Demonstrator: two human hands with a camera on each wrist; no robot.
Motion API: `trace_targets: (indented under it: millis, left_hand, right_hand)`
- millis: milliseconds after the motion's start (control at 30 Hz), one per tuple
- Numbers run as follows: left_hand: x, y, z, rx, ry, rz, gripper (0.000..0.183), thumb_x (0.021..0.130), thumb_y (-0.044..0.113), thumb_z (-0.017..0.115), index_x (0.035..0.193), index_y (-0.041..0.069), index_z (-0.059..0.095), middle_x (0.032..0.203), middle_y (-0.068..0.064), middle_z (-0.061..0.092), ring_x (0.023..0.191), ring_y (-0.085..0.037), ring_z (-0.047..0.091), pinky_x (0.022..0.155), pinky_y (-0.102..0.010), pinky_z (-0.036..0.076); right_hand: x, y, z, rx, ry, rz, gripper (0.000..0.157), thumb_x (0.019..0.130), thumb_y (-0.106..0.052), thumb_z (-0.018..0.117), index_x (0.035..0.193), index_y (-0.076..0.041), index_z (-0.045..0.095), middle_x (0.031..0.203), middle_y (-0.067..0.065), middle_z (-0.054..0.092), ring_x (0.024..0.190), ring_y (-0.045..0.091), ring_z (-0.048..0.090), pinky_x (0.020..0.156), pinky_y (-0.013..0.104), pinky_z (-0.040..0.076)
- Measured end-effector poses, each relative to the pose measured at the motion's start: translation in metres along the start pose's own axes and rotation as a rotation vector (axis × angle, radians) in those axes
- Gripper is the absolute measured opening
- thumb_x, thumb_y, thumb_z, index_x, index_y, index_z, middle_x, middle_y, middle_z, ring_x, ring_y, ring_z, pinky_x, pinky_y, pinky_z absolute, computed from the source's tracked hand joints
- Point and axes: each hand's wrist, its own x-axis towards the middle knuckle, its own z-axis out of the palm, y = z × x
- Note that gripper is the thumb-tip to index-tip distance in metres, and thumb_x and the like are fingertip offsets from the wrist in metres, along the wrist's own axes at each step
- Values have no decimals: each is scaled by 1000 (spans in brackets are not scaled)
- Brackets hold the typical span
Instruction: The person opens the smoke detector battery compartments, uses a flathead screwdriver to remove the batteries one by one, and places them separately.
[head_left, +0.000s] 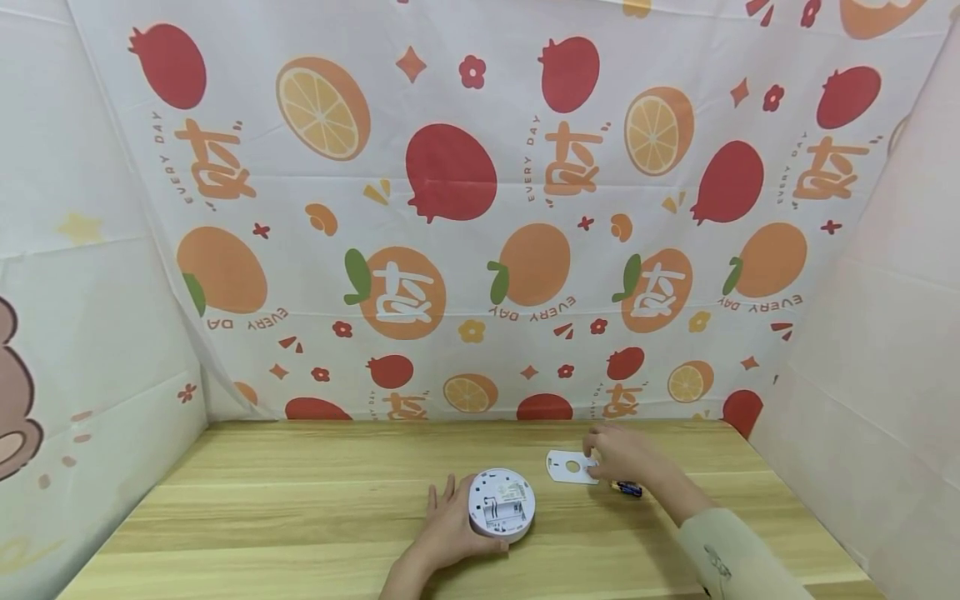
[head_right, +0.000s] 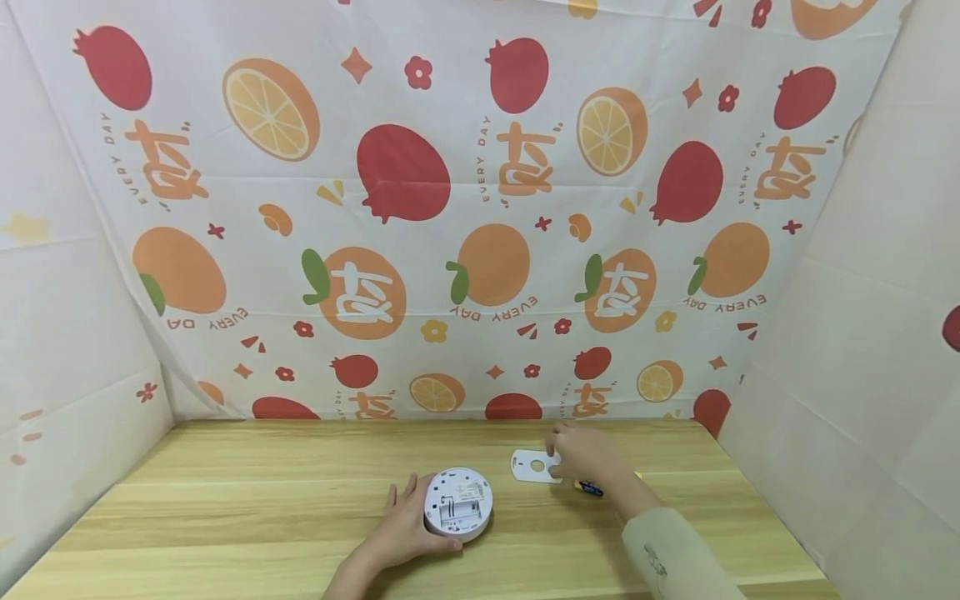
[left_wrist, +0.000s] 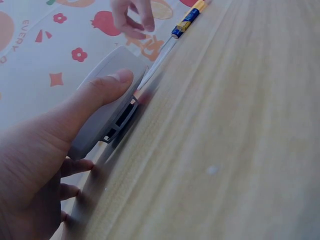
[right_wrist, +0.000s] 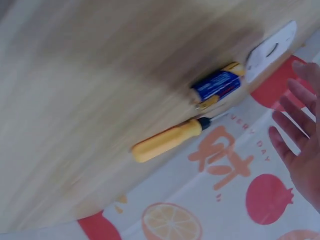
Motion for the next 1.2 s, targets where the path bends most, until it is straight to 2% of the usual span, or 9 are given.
trace_targets:
  millis: [100,267,467,667,800,933,1067,1200]
  left_hand:
    - [0,-1,0,6,2,1,102,54,50,83,132,3,37,131,-22,44,126,-55,14,99,-67,-3]
    - [-1,-1,2,22,-4,-2,103,54,51,83,132,2,36,132,-24,43,126,-55,14,99,-66,-2]
    - [0,0,3,26,-12,-1,103,55,50,83,133,2,36,132,-25,42,126,-55,15,100,-65,-1]
    - [-1,0,2,16,-17,12,106,54,48,84,134,-2,34,132,-27,42,126,-55,15,101,-64,-2]
    - [-1,-1,-1,-2,-21,18,108,56,47,84,135,-4,32,133,-28,39,127,-54,14,101,-63,-3]
    - [-1,-5,-3,-32,-40,15,108,58,46,83,136,-6,29,135,-29,36,129,-52,13,102,-61,-4]
    - [-3,-10,-8,-69,-70,27,104,61,42,82,135,-7,29,135,-32,33,129,-51,13,102,-61,-3]
    - [-6,-14,-17,-110,-109,45,95,66,38,80,134,-7,30,135,-31,35,129,-50,13,103,-60,-2]
  right_hand:
    - [7,-8,0,48,-93,43,30,71,-27,75,96,-13,65,94,-1,56,72,14,51,65,35,48]
    - [16,-12,8,77,-188,103,52,69,-32,79,113,-11,62,107,4,57,84,18,54,75,39,48]
    - [21,-9,18,84,-251,159,56,67,-30,81,116,-10,62,113,4,58,98,20,53,87,40,45]
    - [21,-8,20,87,-239,158,50,67,-28,80,111,-11,65,106,1,59,92,18,54,83,38,46]
    - [20,-9,20,87,-201,97,44,66,-29,79,103,-10,66,93,-1,59,77,13,51,72,33,47]
    - [19,-9,25,20,-150,33,40,63,-29,77,97,-10,67,83,-5,53,66,11,45,61,29,45]
    - [19,-9,29,-53,-137,17,43,65,-38,75,98,-12,67,87,-5,53,68,11,46,61,29,45]
    - [18,-12,28,-47,-151,22,48,68,-46,75,102,-12,67,95,-2,56,74,12,51,67,33,47]
